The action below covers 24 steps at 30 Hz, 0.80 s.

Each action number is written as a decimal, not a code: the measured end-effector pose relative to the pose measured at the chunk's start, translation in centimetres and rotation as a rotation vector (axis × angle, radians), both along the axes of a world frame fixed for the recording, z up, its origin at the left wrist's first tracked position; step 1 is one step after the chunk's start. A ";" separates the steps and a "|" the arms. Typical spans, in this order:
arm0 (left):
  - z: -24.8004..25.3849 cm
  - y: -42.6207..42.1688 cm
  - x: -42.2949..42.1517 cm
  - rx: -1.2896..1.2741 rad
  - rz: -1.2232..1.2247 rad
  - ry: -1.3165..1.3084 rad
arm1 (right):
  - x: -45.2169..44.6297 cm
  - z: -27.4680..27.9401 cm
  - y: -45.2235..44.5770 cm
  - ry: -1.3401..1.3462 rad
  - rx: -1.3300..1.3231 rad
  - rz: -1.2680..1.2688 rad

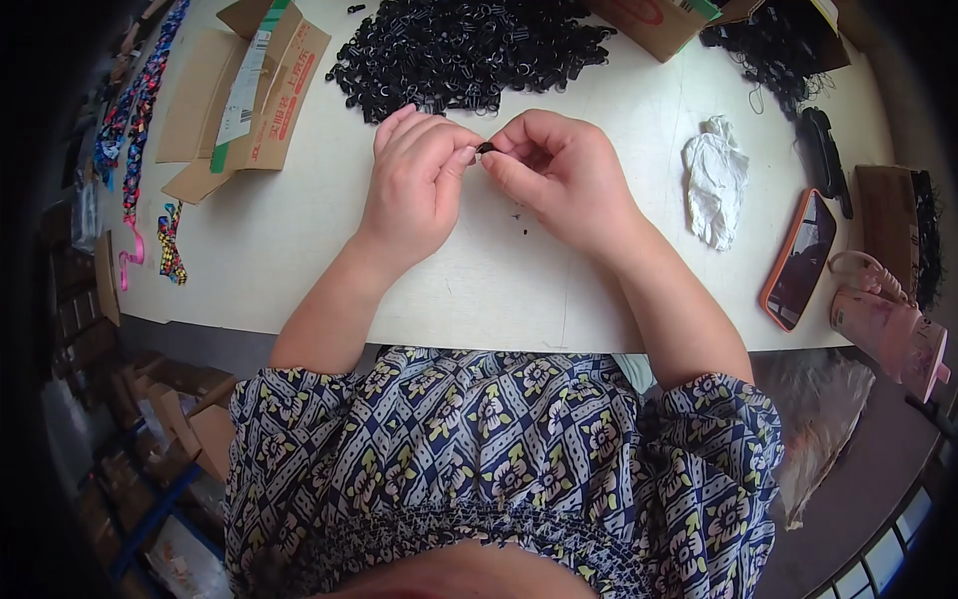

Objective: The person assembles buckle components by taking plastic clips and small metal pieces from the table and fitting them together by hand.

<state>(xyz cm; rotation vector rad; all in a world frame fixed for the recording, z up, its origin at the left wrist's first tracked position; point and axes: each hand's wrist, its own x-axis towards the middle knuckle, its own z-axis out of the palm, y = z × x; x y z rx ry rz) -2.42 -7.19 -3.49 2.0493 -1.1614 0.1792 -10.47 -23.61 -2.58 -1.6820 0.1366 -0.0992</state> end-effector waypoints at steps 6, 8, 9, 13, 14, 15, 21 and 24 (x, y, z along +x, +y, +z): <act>-0.2 0.0 0.1 -0.015 -0.025 0.056 | -0.1 0.0 0.0 0.014 0.034 0.011; -0.1 0.0 0.0 0.001 -0.013 0.049 | -0.2 -0.1 0.1 -0.008 0.035 0.004; 0.0 0.1 0.0 0.008 -0.006 0.046 | -0.2 -0.2 0.3 -0.028 0.034 -0.002; 0.2 -0.1 -0.1 -0.005 0.025 -0.002 | 0.0 -0.5 0.1 -0.203 -0.299 -0.015; 0.1 -0.1 -0.1 0.000 0.035 -0.003 | 0.0 -0.5 0.1 -0.213 -0.324 -0.028; 0.1 -0.1 -0.1 0.006 0.043 -0.003 | 0.0 -0.5 0.1 -0.223 -0.349 -0.041; 0.1 0.0 0.2 -0.092 0.016 0.062 | -0.1 0.0 0.7 -0.142 -0.121 -0.120; 0.4 -0.1 0.0 -0.118 0.004 0.045 | 0.0 -0.5 0.7 -0.151 -0.072 -0.128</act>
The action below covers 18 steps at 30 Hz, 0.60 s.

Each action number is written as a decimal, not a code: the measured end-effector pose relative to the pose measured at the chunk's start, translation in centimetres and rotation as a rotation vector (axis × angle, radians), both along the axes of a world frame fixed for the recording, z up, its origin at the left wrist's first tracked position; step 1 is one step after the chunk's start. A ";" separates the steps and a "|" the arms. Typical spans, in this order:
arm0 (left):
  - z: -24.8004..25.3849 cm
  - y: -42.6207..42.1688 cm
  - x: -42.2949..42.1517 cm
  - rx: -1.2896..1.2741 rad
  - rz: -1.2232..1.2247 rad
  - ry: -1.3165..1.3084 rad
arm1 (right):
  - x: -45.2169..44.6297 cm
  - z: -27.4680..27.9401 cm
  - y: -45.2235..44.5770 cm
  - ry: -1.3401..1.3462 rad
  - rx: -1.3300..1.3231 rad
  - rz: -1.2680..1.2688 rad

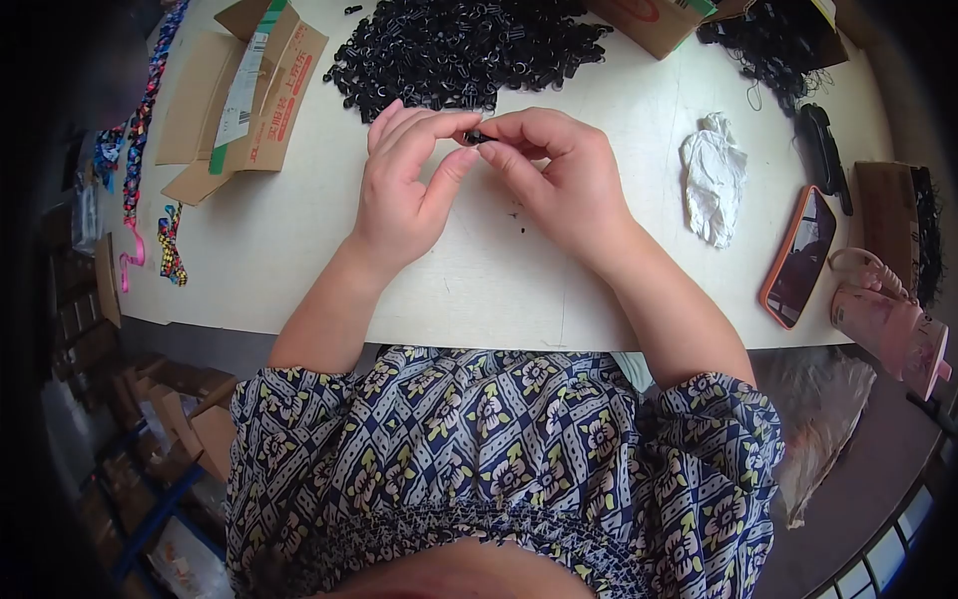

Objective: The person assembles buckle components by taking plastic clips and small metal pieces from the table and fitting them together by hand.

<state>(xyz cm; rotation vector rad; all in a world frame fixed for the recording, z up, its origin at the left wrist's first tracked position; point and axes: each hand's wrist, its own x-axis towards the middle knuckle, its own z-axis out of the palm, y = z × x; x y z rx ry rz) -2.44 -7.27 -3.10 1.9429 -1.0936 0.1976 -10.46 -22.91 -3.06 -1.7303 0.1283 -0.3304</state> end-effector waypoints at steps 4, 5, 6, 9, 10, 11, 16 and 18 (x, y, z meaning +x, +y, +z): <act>-0.4 0.1 0.3 -0.053 -0.010 -0.021 | -0.2 0.6 -0.1 0.043 -0.053 -0.007; -0.2 0.1 0.3 -0.052 -0.008 -0.010 | -0.2 0.6 -0.2 0.041 -0.066 -0.010; -0.2 0.1 0.3 -0.050 -0.007 0.001 | -0.2 0.6 -0.2 0.040 -0.079 -0.012; -0.1 0.1 0.3 -0.054 -0.001 -0.006 | 0.0 0.5 -0.3 -0.006 -0.159 -0.029; 0.0 0.2 0.3 -0.043 0.003 -0.014 | 0.0 0.5 -0.3 -0.028 -0.192 -0.038; 0.1 0.2 0.3 -0.032 0.008 -0.021 | 0.0 0.5 -0.4 -0.046 -0.231 -0.039; -0.1 0.2 0.3 -0.048 0.009 -0.009 | 0.1 0.7 -0.5 -0.110 -0.339 -0.039; -0.1 0.2 0.3 -0.046 0.013 -0.014 | 0.1 0.8 -0.5 -0.121 -0.348 -0.040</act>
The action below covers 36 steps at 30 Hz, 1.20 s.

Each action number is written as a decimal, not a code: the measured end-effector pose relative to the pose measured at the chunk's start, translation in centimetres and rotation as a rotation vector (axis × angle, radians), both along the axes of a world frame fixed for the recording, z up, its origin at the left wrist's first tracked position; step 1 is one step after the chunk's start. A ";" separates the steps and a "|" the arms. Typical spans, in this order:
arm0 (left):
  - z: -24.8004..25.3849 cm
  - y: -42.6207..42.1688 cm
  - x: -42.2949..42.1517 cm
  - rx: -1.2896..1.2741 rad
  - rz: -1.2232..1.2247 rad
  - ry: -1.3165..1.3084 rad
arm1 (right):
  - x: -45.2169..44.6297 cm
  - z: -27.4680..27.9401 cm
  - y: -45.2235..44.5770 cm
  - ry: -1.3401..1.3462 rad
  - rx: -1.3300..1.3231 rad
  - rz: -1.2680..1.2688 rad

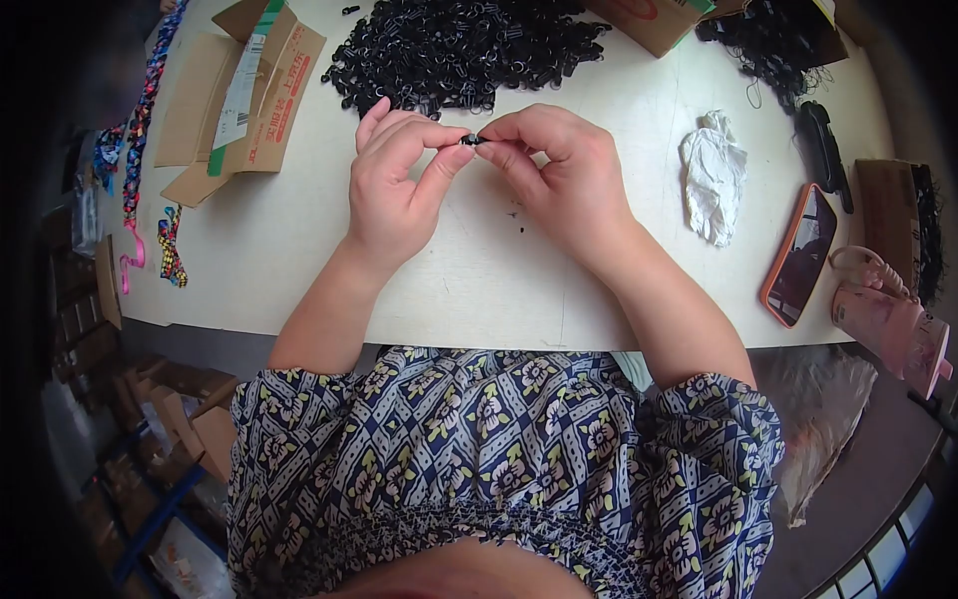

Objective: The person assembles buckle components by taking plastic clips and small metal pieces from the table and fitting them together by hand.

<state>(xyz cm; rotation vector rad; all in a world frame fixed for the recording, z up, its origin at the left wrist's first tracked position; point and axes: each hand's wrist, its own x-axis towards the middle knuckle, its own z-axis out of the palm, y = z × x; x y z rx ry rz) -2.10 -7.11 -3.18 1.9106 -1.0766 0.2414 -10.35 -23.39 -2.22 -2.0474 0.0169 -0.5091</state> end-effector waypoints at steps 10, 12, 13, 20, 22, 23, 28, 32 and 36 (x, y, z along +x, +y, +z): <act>0.0 -0.1 -0.1 0.075 0.025 -0.028 | 0.1 -0.2 -0.2 -0.070 -0.091 0.048; 0.2 0.0 -0.2 0.120 0.031 -0.029 | 0.2 -0.3 -0.2 -0.069 -0.093 0.046; 0.3 0.0 -0.3 0.140 0.035 -0.045 | 0.2 -0.3 -0.2 -0.068 -0.093 0.046; 0.2 -0.1 0.0 0.093 0.013 -0.054 | 0.1 -0.3 -0.1 -0.018 -0.010 0.007; 0.2 -0.1 0.0 0.063 0.002 -0.047 | 0.0 -0.2 -0.1 0.006 -0.015 0.001; 0.2 -0.1 0.0 0.061 -0.001 -0.058 | 0.0 -0.3 -0.1 0.002 -0.015 -0.001; -0.1 -0.1 0.1 0.071 0.000 -0.125 | 0.0 -0.4 -0.1 -0.007 -0.009 0.004; -0.1 -0.1 0.1 0.072 0.013 -0.129 | 0.0 -0.4 -0.1 -0.003 -0.012 0.006; 0.1 -0.1 0.0 0.088 0.027 -0.121 | 0.0 -0.4 -0.1 -0.011 -0.022 0.015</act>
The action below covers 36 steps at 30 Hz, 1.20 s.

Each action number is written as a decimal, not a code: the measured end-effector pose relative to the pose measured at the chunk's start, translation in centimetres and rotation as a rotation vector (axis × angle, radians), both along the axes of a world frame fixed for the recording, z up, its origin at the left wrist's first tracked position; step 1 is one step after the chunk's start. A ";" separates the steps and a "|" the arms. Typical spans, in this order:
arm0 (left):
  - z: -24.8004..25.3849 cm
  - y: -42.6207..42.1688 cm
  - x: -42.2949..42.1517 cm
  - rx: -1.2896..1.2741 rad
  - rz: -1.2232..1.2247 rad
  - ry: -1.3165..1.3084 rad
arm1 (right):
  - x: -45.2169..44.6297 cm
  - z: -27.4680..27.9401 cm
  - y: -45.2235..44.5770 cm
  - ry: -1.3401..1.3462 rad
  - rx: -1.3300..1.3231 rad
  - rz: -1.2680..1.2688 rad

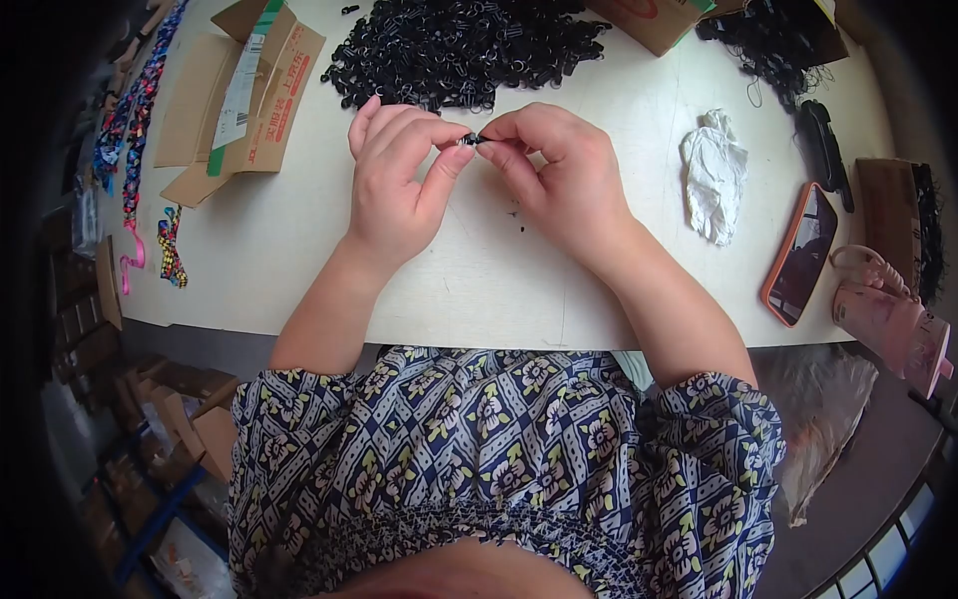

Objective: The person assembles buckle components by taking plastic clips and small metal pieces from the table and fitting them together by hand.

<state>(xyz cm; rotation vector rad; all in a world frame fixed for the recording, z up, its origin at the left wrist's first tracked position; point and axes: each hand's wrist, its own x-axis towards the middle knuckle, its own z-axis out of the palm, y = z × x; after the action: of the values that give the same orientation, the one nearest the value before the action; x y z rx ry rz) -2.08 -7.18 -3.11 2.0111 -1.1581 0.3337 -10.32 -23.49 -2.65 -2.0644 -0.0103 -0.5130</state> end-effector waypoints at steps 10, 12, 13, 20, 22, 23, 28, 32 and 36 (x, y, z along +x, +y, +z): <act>0.2 0.1 0.0 0.034 -0.002 0.037 | 0.0 0.2 0.0 0.004 0.002 -0.010; 0.3 0.0 -0.1 0.008 -0.008 0.057 | 0.0 0.0 0.0 0.009 0.010 -0.020; 0.2 0.0 -0.1 0.001 -0.015 0.056 | 0.0 0.0 0.0 0.011 0.014 -0.025; -0.4 0.1 0.3 -0.015 -0.036 0.007 | 0.0 -0.1 0.0 0.023 0.025 -0.019; -0.4 0.1 0.3 -0.024 -0.035 0.002 | 0.0 -0.1 0.0 0.030 0.028 -0.013; -0.4 0.0 0.3 -0.030 -0.033 0.003 | 0.0 -0.2 0.0 0.024 0.030 -0.015; -0.3 0.1 0.2 -0.020 -0.015 0.015 | 0.0 0.0 0.1 0.018 0.015 -0.012; 0.0 0.1 0.0 0.024 0.010 0.020 | 0.0 -0.1 0.1 0.021 -0.004 -0.002; 0.2 0.2 -0.2 0.087 0.029 0.027 | 0.0 -0.1 0.2 0.024 -0.003 -0.007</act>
<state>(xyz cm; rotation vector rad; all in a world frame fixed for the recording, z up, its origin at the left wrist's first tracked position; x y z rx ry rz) -2.29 -6.99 -2.90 2.1035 -1.1457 0.2738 -10.33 -23.32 -2.80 -2.0743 0.0108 -0.4928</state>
